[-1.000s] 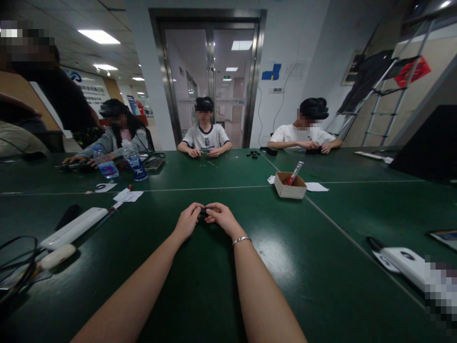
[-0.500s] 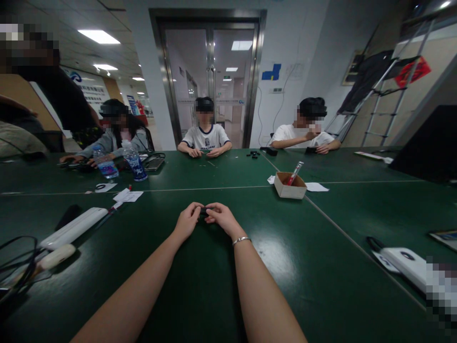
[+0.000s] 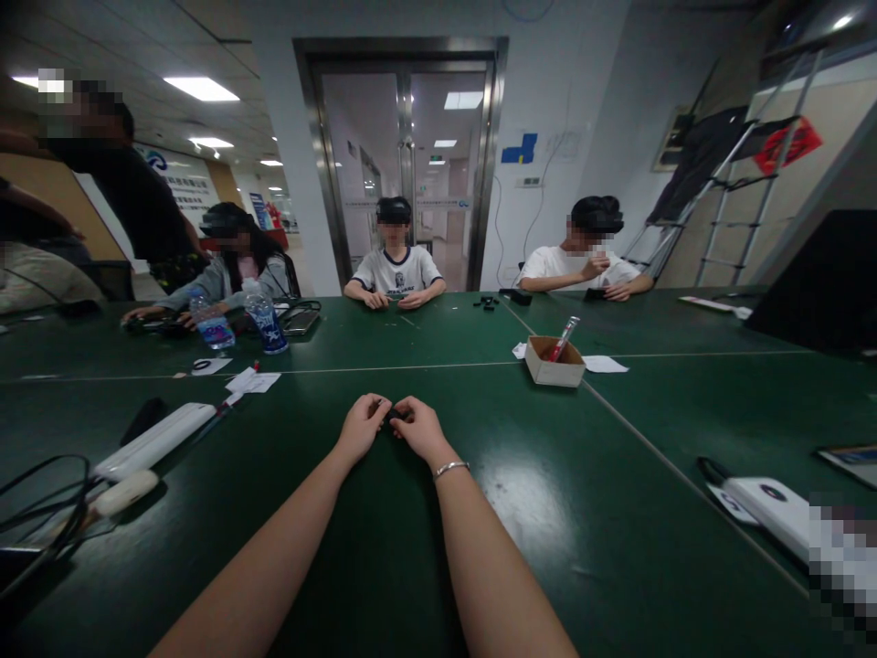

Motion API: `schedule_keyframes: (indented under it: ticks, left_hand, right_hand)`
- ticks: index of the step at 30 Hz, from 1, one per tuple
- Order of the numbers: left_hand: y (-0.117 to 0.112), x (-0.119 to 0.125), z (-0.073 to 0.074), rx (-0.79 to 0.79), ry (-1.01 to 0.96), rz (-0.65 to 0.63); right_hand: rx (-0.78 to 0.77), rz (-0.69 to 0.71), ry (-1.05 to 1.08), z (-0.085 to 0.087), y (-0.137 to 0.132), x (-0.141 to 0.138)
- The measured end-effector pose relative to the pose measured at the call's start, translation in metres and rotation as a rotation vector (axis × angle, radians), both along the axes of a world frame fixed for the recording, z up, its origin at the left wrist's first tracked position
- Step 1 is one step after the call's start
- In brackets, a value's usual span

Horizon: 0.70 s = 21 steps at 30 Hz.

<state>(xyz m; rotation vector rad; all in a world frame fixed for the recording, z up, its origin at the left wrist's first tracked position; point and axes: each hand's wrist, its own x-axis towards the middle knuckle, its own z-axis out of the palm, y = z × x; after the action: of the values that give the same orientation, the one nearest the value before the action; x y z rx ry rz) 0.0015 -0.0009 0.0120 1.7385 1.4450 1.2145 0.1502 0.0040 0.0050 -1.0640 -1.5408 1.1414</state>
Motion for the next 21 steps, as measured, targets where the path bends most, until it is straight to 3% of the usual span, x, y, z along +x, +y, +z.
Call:
schedule_keyframes:
  ticks: [5, 12, 17, 21]
  left_hand:
    - [-0.007, 0.004, 0.005, 0.021, 0.029, -0.026]
    - [-0.027, 0.001, 0.005, -0.187, -0.125, -0.136]
    - [-0.082, -0.030, 0.019, -0.307, -0.185, -0.214]
    - [-0.138, -0.085, 0.029, -0.451, -0.126, -0.194]
  right_hand:
    - [0.244, -0.176, -0.451, 0.005, -0.009, -0.007]
    - [0.401, -0.110, -0.740, 0.017, -0.054, -0.006]
    - [0.396, 0.010, -0.757, 0.035, -0.097, 0.014]
    - [0.170, 0.263, -0.715, 0.068, -0.147, 0.056]
